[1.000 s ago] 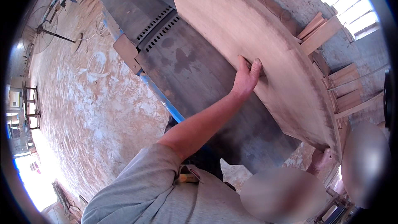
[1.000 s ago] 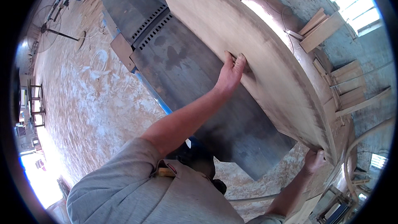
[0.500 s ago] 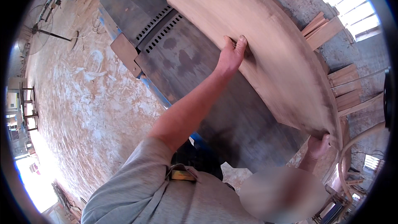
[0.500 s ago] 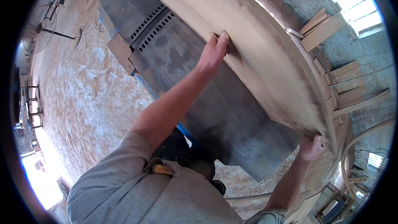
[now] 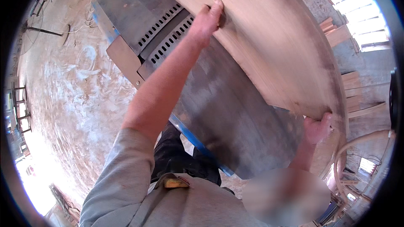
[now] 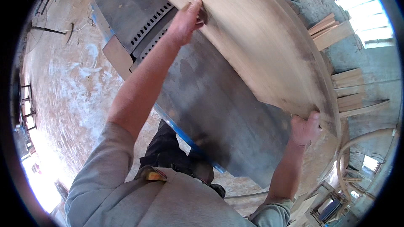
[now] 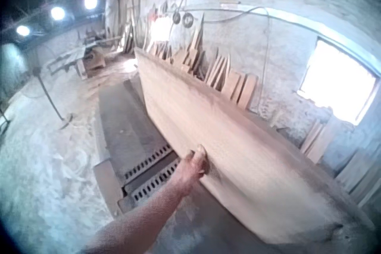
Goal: The person uses a jointer machine to smooth the edges of wooden boards, then uses a tape measure to check the length of boards on a table, and finally processes more boards through the jointer.
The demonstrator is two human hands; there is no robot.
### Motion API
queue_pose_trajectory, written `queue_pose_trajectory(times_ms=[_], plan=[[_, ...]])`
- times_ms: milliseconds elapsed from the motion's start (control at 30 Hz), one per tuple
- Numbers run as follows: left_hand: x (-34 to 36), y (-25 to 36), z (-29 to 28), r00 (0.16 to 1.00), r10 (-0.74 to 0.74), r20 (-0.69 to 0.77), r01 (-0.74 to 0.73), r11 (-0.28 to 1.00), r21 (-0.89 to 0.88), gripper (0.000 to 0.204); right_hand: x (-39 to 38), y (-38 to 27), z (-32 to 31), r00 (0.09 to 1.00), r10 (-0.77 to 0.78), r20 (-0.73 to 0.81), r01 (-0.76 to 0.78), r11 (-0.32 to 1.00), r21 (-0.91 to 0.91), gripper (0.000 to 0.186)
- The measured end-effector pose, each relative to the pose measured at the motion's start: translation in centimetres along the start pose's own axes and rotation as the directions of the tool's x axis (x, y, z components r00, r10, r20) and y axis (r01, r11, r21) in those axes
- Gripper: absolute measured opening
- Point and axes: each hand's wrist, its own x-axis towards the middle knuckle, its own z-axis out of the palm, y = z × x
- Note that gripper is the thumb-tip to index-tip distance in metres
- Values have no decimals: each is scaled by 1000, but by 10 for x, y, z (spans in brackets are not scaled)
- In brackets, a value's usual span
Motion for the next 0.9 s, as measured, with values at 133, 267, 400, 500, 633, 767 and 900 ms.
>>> queue_pose_trajectory(times_ms=[133,267,400,500,633,767,900], plan=[[44,22,-57,1000,4,27,-4,1000,-20,78,11,-17,89,995,79,55,-89,969,232,57],[84,52,-95,998,29,-51,-36,990,-138,56,22,-36,176,996,37,87,-67,923,379,64],[149,66,-159,999,25,24,-21,989,-145,59,34,-48,263,996,-36,80,5,936,353,56],[183,81,-195,997,76,-32,-79,988,-133,60,42,-58,325,993,-93,79,70,963,259,45],[227,83,-260,986,165,-32,-168,955,-246,56,60,-65,414,880,-418,224,405,908,104,32],[171,129,-241,945,-79,-316,-41,934,-354,52,68,-86,492,935,-277,223,316,935,-163,29],[142,108,-293,972,133,-193,-172,964,-202,58,93,-74,585,831,-524,186,450,830,329,28]])
